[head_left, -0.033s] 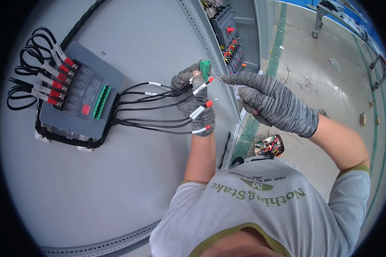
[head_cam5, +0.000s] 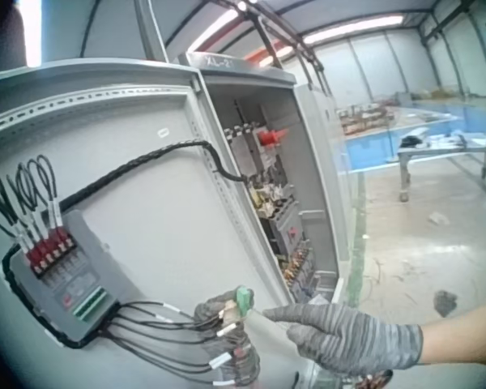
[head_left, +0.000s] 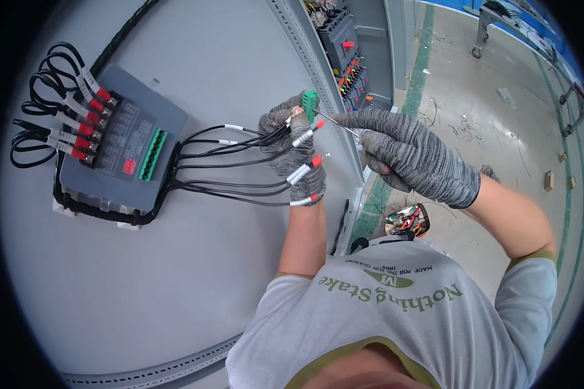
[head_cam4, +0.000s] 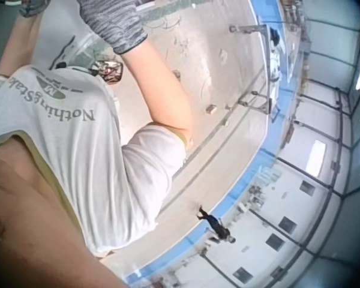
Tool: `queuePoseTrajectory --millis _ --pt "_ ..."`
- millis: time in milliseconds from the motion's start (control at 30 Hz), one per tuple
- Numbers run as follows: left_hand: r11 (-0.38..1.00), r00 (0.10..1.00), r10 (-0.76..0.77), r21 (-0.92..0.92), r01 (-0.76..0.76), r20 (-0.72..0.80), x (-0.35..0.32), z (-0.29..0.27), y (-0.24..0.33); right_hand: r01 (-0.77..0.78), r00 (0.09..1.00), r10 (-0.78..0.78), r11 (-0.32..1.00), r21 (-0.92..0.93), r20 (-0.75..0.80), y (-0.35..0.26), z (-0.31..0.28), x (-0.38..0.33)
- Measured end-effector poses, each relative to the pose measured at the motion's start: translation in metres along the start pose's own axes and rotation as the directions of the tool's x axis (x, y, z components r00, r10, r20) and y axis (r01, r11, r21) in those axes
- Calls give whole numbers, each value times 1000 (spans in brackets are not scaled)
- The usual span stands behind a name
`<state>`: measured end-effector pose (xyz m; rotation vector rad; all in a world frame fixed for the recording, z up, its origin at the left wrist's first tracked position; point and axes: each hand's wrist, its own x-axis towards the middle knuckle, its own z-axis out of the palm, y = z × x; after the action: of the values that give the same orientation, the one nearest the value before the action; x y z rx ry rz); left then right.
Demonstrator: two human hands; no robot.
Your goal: The person connects multiple black wires with red and white connectors to a green terminal block mounted on a gray electrical panel. They use a screwdriver to tighten each terminal, working wire by wire.
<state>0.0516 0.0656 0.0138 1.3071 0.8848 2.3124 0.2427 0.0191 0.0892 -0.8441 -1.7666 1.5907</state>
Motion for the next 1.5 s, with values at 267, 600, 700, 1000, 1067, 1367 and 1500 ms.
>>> queuePoseTrajectory --millis 267,600,700,1000,1067,1367,1500 --pt "959 981 -193 -212 188 -5 -10 8 22 326 924 -346 935 -140 -165 40 -20 12" --pt "968 972 -236 -85 234 -10 -37 1 49 344 931 -290 899 271 -220 38 27 66" --pt "946 949 -310 -123 301 -64 -40 -7 48 348 933 -296 887 304 -204 43 23 73" --pt "957 955 -205 162 242 -216 -77 -1 87 392 920 -361 808 440 -156 38 20 82" --pt "902 984 -27 420 100 -176 -101 -7 96 383 921 -371 798 465 -123 38 19 83" --pt "-24 730 -5 730 -683 683 -21 20 192 303 924 -382 727 617 -4 48 6 86" --pt "22 678 -168 690 -724 716 -3 7 174 271 922 -386 720 640 44 46 6 94"
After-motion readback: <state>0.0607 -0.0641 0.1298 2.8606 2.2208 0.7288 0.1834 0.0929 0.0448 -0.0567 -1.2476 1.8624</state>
